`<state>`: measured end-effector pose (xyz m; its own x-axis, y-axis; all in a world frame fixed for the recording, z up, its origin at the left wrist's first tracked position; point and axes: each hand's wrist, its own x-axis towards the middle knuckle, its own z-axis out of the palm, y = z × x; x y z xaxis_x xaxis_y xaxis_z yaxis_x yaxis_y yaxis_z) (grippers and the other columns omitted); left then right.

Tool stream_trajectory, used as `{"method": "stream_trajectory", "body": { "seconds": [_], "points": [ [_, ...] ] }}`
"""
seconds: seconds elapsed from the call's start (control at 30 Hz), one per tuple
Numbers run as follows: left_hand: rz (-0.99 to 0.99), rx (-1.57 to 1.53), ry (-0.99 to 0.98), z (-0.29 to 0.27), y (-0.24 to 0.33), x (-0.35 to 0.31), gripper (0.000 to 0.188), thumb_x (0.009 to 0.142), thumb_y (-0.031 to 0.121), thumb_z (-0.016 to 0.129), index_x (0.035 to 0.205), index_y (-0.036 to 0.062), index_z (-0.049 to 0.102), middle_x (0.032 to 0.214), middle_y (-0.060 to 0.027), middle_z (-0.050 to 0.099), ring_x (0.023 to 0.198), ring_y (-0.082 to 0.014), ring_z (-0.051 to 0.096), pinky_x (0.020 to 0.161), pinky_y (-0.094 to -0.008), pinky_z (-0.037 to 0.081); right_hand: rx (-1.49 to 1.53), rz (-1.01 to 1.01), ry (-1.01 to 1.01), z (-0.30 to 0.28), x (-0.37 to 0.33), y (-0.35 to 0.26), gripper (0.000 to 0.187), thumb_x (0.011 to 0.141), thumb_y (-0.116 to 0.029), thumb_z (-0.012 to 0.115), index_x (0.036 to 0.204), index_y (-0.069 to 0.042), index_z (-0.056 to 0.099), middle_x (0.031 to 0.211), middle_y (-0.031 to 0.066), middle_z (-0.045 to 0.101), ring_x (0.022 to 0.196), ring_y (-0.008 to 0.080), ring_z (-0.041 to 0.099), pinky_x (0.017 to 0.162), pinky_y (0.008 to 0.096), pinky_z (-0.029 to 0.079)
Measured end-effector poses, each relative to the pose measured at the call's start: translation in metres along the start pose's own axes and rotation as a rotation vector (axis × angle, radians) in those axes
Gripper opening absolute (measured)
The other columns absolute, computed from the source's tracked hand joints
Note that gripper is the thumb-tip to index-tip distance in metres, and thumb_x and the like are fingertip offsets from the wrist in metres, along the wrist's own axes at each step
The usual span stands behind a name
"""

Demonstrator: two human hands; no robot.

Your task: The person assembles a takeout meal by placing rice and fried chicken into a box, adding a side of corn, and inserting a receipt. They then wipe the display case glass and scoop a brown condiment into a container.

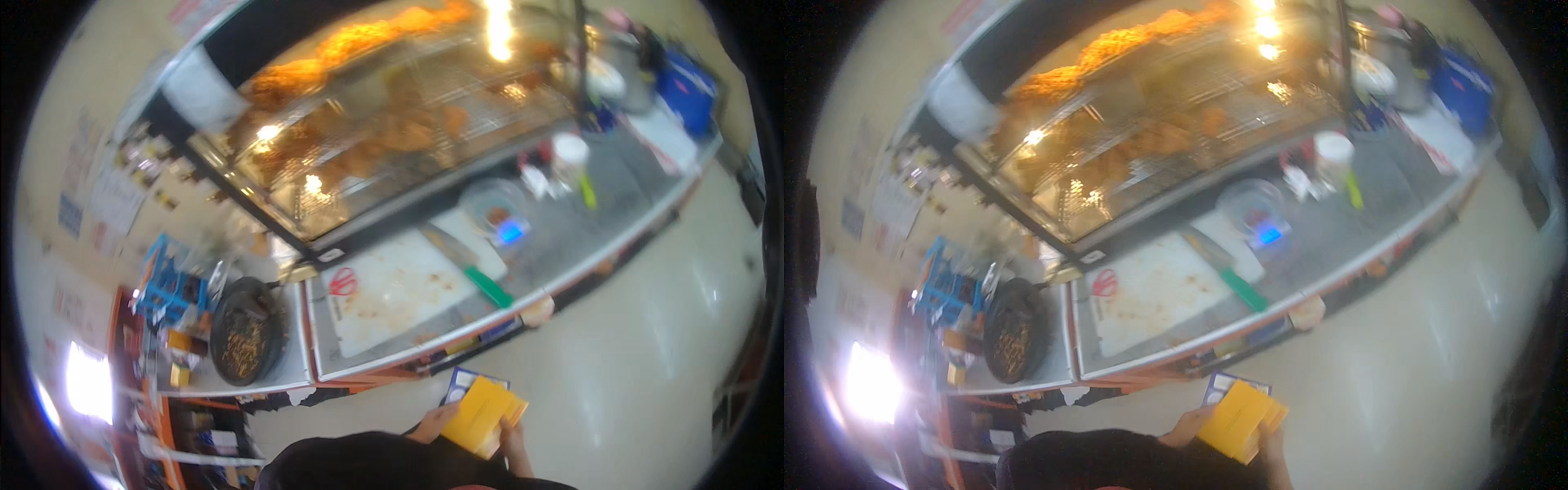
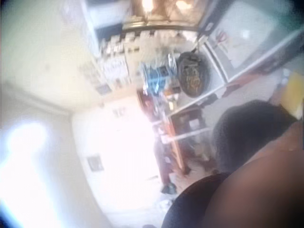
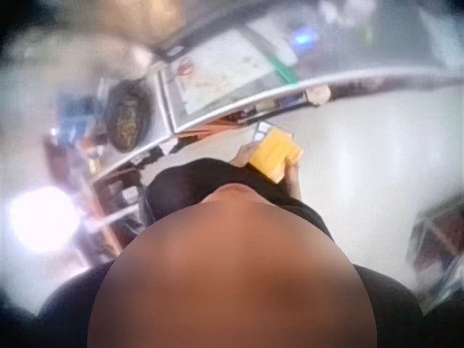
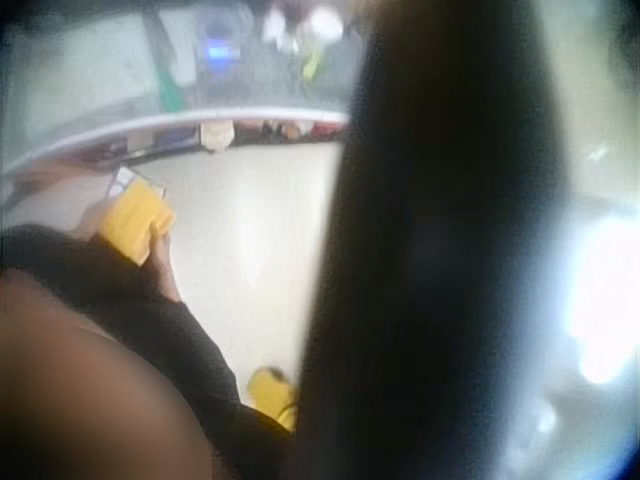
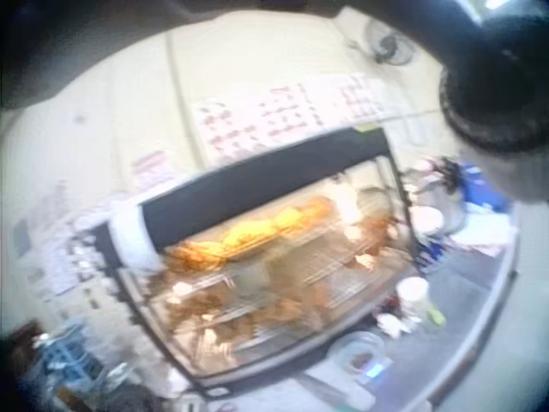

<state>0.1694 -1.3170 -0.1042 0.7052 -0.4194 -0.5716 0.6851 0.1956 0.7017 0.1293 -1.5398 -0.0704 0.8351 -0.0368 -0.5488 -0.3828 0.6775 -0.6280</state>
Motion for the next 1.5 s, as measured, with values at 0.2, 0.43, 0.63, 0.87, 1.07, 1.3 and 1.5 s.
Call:
{"method": "stream_trajectory", "body": {
  "seconds": [0.2,0.43,0.63,0.87,1.07,1.3,1.5],
  "points": [
    [0.378,0.38,0.18,0.024,0.096,-0.095,0.05,0.091,0.013,0.063,0.136,0.0015,0.047,0.124,-0.0082,0.058,0.111,-0.0143,0.054,0.093,-0.0276,0.044,-0.077,-0.006,-0.373,0.081,-0.004,-0.05,0.036,0.092,-0.006,0.054,0.126,0.003,0.048,0.118,0.0125,0.059,0.107,0.0225,0.058,0.09,0.0347,0.047],
    [1.007,0.402,0.944,-0.012,0.188,-0.132,0.036,0.09,0.004,0.058,0.127,0.0035,0.056,0.091,-0.0066,0.064,0.081,-0.0117,0.06,0.075,-0.0274,0.049,-0.242,-0.287,-0.387,0.167,0.042,-0.087,0.037,0.09,-0.004,0.056,0.125,0.003,0.048,0.116,0.0098,0.058,0.103,0.0174,0.058,0.086,0.0308,0.047],
    [0.858,0.631,1.223,-0.068,0.229,-0.108,0.054,0.089,0.014,0.063,0.137,0.0011,0.039,0.133,-0.0239,0.039,0.118,-0.0263,0.047,0.096,-0.0368,0.04,-0.394,-0.539,-0.231,0.209,0.028,-0.092,0.032,0.09,-0.007,0.056,0.12,0.003,0.053,0.109,0.0105,0.062,0.097,0.0175,0.061,0.082,0.0318,0.047],
    [0.882,0.754,0.514,0.005,0.224,-0.097,0.067,0.082,0.021,0.071,0.139,0.0059,0.039,0.139,-0.0195,0.041,0.131,-0.0343,0.038,0.106,-0.041,0.034,-1.361,-1.015,-0.338,0.241,-0.009,-0.098,0.017,0.083,-0.014,0.063,0.098,-0.005,0.065,0.084,0.0182,0.066,0.076,0.0355,0.065,0.065,0.0394,0.051],
    [0.888,0.799,0.393,-0.021,0.236,-0.113,0.056,0.079,0.011,0.07,0.131,0.0075,0.05,0.129,-0.0161,0.051,0.12,-0.0302,0.05,0.102,-0.0367,0.04,-1.304,-0.98,-0.322,0.264,-0.019,-0.113,0.017,0.081,-0.019,0.068,0.092,-0.006,0.064,0.071,0.0158,0.064,0.064,0.0356,0.064,0.056,0.0408,0.05],
    [0.718,0.841,0.243,-0.051,0.22,-0.118,0.03,0.08,0.017,0.07,0.104,0.004,0.058,0.117,-0.0175,0.06,0.106,-0.0319,0.059,0.088,-0.0368,0.047,-1.588,-0.952,-0.372,0.279,-0.023,-0.102,0.024,0.078,-0.029,0.069,0.091,-0.01,0.063,0.064,0.0154,0.062,0.059,0.036,0.063,0.052,0.0422,0.05],
    [0.626,0.828,0.271,-0.082,0.229,-0.116,0.031,0.078,0.021,0.071,0.101,0.0058,0.056,0.126,-0.0188,0.054,0.109,-0.0328,0.056,0.091,-0.0377,0.045,-1.481,-1.014,-0.327,0.287,-0.001,-0.104,0.032,0.073,-0.03,0.073,0.096,-0.01,0.063,0.067,0.0165,0.063,0.062,0.0372,0.064,0.054,0.0428,0.05]
  ]
}}
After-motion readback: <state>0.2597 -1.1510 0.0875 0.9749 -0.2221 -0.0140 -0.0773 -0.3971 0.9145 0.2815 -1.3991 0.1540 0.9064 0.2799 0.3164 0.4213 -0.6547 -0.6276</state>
